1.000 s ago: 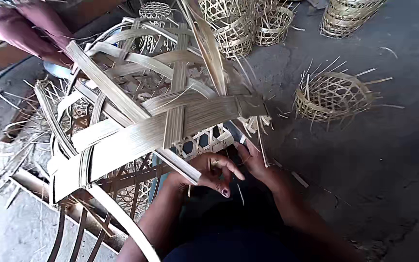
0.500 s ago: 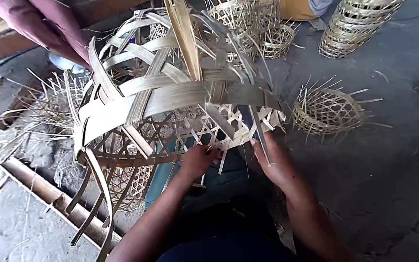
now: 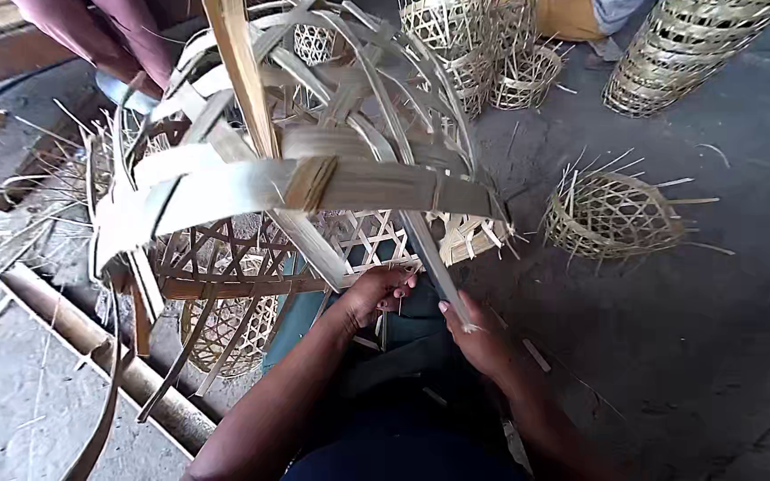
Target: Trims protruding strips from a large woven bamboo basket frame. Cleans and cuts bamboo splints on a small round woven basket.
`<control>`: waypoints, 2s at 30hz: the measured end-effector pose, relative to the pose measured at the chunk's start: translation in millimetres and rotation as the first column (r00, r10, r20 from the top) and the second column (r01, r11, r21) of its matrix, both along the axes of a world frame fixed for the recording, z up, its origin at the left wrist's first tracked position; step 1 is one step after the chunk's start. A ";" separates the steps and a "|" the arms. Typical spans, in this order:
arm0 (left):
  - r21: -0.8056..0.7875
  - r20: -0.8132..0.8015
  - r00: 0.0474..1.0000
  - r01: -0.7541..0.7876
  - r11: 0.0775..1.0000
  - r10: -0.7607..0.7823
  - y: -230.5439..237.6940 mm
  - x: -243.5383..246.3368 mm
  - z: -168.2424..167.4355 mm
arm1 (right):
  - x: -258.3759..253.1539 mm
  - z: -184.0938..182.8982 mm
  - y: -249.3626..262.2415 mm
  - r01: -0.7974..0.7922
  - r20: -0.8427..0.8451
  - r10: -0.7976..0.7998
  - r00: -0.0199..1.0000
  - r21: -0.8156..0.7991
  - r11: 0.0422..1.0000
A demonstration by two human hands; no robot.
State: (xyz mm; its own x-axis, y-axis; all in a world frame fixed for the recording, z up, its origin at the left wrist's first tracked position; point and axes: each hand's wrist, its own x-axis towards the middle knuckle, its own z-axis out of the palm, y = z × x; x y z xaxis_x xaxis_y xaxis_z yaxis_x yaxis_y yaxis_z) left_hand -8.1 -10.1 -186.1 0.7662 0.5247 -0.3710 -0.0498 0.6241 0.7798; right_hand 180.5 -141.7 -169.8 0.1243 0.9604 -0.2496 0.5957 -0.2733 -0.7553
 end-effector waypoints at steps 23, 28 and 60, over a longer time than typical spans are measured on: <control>0.312 0.410 0.905 -0.257 0.915 0.115 20.3 -38.8 45.1 | -11.1 13.7 51.9 -0.038 0.133 0.052 0.990 -0.108 0.993; 0.458 0.018 0.965 -0.240 0.856 0.261 34.1 -24.1 8.8 | 0.3 2.5 52.1 0.059 -0.082 -0.055 0.995 0.045 0.997; 0.012 -0.248 0.940 -0.239 0.971 0.235 62.6 2.0 19.8 | 55.7 -109.4 -31.4 -0.015 0.134 -0.094 0.987 0.645 0.764</control>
